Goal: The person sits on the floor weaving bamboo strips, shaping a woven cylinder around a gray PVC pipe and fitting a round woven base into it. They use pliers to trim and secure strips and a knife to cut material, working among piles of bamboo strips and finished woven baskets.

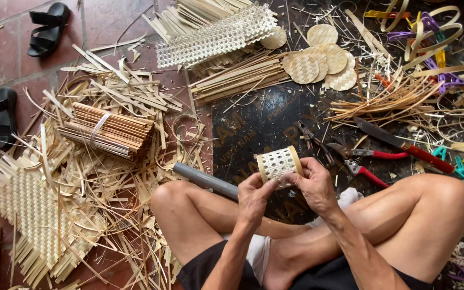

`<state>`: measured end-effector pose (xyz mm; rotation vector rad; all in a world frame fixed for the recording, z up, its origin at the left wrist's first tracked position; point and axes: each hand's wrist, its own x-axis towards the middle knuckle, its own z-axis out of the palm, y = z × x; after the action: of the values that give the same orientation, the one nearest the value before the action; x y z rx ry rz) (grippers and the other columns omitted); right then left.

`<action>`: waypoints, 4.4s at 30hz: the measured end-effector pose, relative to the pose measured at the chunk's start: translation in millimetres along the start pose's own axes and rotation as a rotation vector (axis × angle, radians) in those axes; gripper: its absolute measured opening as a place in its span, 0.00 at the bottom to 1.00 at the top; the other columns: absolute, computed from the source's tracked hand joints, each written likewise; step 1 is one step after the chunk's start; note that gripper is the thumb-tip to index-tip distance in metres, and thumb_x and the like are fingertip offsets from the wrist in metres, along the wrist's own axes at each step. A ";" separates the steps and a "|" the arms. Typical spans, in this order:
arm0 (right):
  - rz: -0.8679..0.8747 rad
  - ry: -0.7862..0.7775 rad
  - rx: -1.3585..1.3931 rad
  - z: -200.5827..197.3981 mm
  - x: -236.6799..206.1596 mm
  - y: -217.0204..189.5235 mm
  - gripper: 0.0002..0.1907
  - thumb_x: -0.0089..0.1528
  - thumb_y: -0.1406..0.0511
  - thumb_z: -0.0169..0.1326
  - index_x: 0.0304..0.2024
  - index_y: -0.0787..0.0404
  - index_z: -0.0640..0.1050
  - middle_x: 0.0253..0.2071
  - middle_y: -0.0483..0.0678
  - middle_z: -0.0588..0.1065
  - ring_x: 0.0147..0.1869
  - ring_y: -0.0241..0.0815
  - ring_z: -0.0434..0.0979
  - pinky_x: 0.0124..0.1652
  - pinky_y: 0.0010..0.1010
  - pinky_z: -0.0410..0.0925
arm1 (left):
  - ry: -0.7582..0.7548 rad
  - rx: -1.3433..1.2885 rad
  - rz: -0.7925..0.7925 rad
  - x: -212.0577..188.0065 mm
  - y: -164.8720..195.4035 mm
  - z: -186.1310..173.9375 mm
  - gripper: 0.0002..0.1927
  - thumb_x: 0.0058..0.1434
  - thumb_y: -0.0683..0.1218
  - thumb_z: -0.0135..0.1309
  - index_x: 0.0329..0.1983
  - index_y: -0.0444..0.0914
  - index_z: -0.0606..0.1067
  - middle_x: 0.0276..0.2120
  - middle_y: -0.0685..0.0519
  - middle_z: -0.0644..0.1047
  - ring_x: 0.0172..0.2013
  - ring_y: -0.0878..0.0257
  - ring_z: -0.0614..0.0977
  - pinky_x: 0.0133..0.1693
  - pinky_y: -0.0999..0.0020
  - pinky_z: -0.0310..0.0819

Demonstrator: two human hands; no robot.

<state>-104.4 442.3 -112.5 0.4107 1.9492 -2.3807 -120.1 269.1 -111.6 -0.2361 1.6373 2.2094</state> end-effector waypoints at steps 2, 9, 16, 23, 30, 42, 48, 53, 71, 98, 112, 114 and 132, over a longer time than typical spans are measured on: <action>0.046 -0.054 0.019 -4.9 -0.8 6.7 0.17 0.60 0.70 0.61 0.49 0.71 0.74 0.43 0.51 0.82 0.44 0.33 0.82 0.44 0.24 0.76 | -0.027 0.000 -0.022 1.6 -9.0 -7.7 0.14 0.62 0.39 0.61 0.50 0.28 0.78 0.42 0.51 0.83 0.40 0.69 0.83 0.45 0.74 0.78; 0.032 0.054 -0.223 -4.3 -1.5 19.7 0.10 0.61 0.69 0.63 0.41 0.70 0.79 0.37 0.49 0.83 0.39 0.32 0.80 0.39 0.26 0.75 | -0.037 0.159 0.017 11.4 -25.9 -13.2 0.11 0.63 0.41 0.62 0.45 0.28 0.80 0.37 0.52 0.83 0.35 0.71 0.81 0.39 0.76 0.77; 0.208 -0.186 0.053 -20.7 2.0 14.9 0.17 0.62 0.70 0.58 0.53 0.71 0.78 0.45 0.48 0.82 0.45 0.31 0.81 0.46 0.23 0.74 | -0.103 0.071 -0.121 19.3 -14.5 -32.9 0.12 0.60 0.41 0.64 0.44 0.29 0.81 0.35 0.52 0.83 0.34 0.69 0.82 0.38 0.74 0.77; 0.069 -0.063 0.046 -17.6 -1.7 32.3 0.18 0.64 0.71 0.56 0.56 0.74 0.76 0.46 0.51 0.82 0.46 0.33 0.82 0.47 0.23 0.74 | -0.197 0.089 -0.093 16.6 -2.0 -39.6 0.15 0.63 0.40 0.61 0.51 0.27 0.79 0.41 0.51 0.83 0.38 0.71 0.82 0.43 0.75 0.78; 0.068 0.017 0.070 -21.4 -5.4 31.3 0.17 0.63 0.71 0.60 0.52 0.75 0.79 0.39 0.49 0.82 0.38 0.29 0.80 0.40 0.20 0.73 | -0.320 -0.169 -0.233 17.1 4.9 -49.3 0.17 0.68 0.41 0.56 0.58 0.27 0.75 0.46 0.50 0.82 0.41 0.68 0.82 0.46 0.71 0.78; 0.078 0.068 -0.087 -15.1 -12.1 5.0 0.15 0.61 0.70 0.62 0.48 0.73 0.80 0.36 0.49 0.84 0.36 0.29 0.81 0.37 0.19 0.75 | -0.226 -0.129 -0.255 20.9 -9.9 -40.1 0.16 0.66 0.38 0.58 0.56 0.27 0.76 0.44 0.46 0.82 0.38 0.65 0.82 0.42 0.70 0.78; 0.012 0.035 0.001 -14.5 -15.7 1.4 0.17 0.59 0.71 0.61 0.50 0.72 0.78 0.41 0.50 0.83 0.43 0.31 0.83 0.43 0.21 0.76 | -0.307 0.057 -0.036 19.6 16.8 -32.6 0.15 0.65 0.36 0.56 0.54 0.28 0.76 0.44 0.50 0.83 0.42 0.67 0.84 0.47 0.70 0.79; -0.135 0.193 -0.284 -30.1 0.9 10.9 0.17 0.63 0.70 0.60 0.53 0.72 0.78 0.42 0.52 0.82 0.42 0.34 0.82 0.43 0.24 0.76 | -0.272 1.385 0.490 14.9 27.5 -11.0 0.07 0.64 0.37 0.52 0.44 0.35 0.78 0.28 0.42 0.81 0.31 0.46 0.83 0.36 0.54 0.76; 0.148 0.121 -0.100 -22.1 30.4 28.3 0.11 0.64 0.65 0.61 0.43 0.68 0.83 0.31 0.47 0.80 0.31 0.33 0.79 0.31 0.26 0.76 | 0.174 -0.109 -0.207 24.9 -9.8 -43.7 0.17 0.61 0.40 0.61 0.50 0.25 0.75 0.33 0.47 0.81 0.28 0.61 0.84 0.29 0.70 0.82; 0.212 0.154 -0.134 -31.0 21.4 12.5 0.08 0.62 0.66 0.61 0.38 0.66 0.84 0.27 0.45 0.80 0.27 0.32 0.78 0.28 0.25 0.74 | 0.173 -0.029 -0.234 25.1 -4.5 -66.9 0.18 0.59 0.40 0.61 0.50 0.26 0.77 0.36 0.42 0.83 0.31 0.58 0.86 0.33 0.68 0.82; -0.454 0.421 -1.249 -208.2 180.4 -39.9 0.13 0.72 0.65 0.55 0.33 0.62 0.82 0.25 0.51 0.79 0.24 0.39 0.72 0.22 0.31 0.64 | 0.289 -0.254 -0.020 18.9 -22.2 -97.2 0.11 0.63 0.40 0.58 0.46 0.30 0.80 0.29 0.49 0.80 0.24 0.62 0.80 0.28 0.66 0.77; -0.311 0.504 -1.063 -214.1 192.8 -40.3 0.10 0.68 0.66 0.54 0.35 0.62 0.82 0.30 0.51 0.81 0.24 0.38 0.74 0.21 0.30 0.65 | 0.290 -0.223 -0.010 21.0 -23.1 -93.7 0.11 0.63 0.40 0.58 0.46 0.30 0.80 0.28 0.49 0.80 0.24 0.62 0.80 0.28 0.67 0.76; -0.760 0.432 0.175 -128.5 130.3 -139.0 0.07 0.74 0.67 0.53 0.42 0.64 0.77 0.34 0.52 0.78 0.32 0.40 0.81 0.32 0.32 0.77 | 0.346 -0.168 0.082 16.1 -18.6 -73.6 0.12 0.63 0.41 0.59 0.47 0.29 0.79 0.29 0.49 0.81 0.25 0.64 0.80 0.30 0.68 0.77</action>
<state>-234.1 613.9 -31.6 0.2195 2.4146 -3.1573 -134.0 207.3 -156.4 -0.6391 1.6526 2.4802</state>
